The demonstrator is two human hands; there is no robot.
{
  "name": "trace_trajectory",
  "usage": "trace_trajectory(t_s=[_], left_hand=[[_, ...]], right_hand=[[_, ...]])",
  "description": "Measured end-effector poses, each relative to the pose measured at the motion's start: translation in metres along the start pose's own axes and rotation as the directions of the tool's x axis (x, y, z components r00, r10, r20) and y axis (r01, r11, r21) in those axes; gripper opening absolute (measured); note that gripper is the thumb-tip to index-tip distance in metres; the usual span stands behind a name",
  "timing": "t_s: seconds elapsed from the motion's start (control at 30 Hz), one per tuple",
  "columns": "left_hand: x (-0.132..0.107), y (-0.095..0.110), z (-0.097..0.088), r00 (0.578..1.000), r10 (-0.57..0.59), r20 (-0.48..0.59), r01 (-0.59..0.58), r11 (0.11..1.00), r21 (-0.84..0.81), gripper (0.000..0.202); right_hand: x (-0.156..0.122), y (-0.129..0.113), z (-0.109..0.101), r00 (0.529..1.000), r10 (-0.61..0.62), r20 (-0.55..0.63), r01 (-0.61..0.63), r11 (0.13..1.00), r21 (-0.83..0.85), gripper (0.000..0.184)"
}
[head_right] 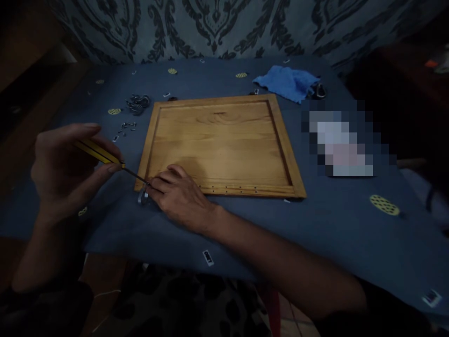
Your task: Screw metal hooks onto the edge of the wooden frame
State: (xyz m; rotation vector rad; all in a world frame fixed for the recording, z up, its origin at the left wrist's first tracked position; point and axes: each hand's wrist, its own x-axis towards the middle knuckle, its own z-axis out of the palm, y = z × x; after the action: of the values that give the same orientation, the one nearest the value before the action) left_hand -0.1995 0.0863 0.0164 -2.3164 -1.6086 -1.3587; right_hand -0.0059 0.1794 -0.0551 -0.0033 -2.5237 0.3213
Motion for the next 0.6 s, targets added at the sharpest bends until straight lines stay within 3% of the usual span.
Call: trace_trajectory(t_s=[0.2, 0.4, 0.6], left_hand=[[0.0015, 0.0031, 0.0, 1.0, -0.015, -0.014, 0.015, 1.0, 0.016, 0.063], [0.0059, 0.0075, -0.0016, 0.978, -0.039, -0.207, 0.027, 0.998, -0.061, 0.056], [0.004, 0.003, -0.0006, 0.993, -0.012, -0.12, 0.01, 1.0, -0.011, 0.064]], right_hand=[[0.0, 0.0007, -0.0001, 1.0, -0.016, -0.026, 0.016, 1.0, -0.001, 0.022], [-0.0012, 0.001, 0.0015, 1.0, -0.01, -0.023, 0.01, 1.0, 0.004, 0.023], [-0.0007, 0.0009, 0.0008, 0.998, -0.028, -0.055, 0.028, 0.999, 0.014, 0.021]])
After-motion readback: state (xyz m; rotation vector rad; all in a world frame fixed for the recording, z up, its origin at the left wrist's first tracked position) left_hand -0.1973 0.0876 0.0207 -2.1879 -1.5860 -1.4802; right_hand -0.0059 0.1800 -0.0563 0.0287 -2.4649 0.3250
